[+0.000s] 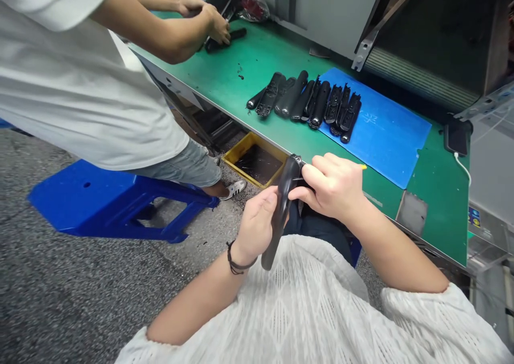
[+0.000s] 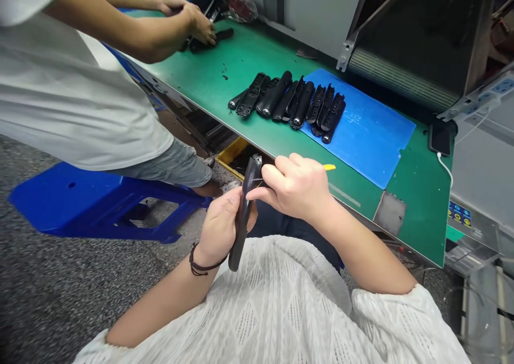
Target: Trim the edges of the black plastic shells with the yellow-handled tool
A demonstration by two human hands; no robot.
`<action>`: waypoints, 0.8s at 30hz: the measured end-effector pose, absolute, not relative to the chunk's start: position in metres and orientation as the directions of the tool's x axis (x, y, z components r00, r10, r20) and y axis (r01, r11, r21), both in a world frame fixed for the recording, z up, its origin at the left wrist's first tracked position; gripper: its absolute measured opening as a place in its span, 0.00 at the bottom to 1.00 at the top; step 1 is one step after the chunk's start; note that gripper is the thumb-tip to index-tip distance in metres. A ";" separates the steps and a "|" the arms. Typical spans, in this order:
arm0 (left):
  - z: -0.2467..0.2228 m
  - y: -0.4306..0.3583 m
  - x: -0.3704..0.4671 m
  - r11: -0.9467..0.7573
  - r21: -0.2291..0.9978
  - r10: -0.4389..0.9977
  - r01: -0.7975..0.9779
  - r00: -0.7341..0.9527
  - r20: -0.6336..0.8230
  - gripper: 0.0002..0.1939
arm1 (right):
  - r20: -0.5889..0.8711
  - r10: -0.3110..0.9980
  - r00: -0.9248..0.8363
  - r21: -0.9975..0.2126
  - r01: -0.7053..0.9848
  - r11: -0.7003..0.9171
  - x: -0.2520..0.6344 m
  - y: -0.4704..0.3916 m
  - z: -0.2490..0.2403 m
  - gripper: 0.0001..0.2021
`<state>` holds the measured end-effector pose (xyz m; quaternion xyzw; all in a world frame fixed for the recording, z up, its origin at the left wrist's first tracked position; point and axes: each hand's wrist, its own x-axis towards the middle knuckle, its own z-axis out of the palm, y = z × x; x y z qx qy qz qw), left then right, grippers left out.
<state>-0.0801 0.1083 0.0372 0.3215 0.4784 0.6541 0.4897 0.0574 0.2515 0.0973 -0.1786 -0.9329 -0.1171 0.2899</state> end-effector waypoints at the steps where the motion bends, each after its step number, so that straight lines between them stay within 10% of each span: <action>1: 0.038 0.109 -0.079 -0.069 0.940 0.947 -0.333 -0.318 -0.043 0.22 | 0.587 0.269 -0.763 0.104 0.401 0.910 0.057 0.249 0.095 0.34; 24: 0.051 0.139 -0.082 -0.036 0.888 0.822 -0.458 -0.518 -0.234 0.22 | 0.493 0.291 -0.820 -0.106 0.275 0.956 0.054 0.205 0.058 0.32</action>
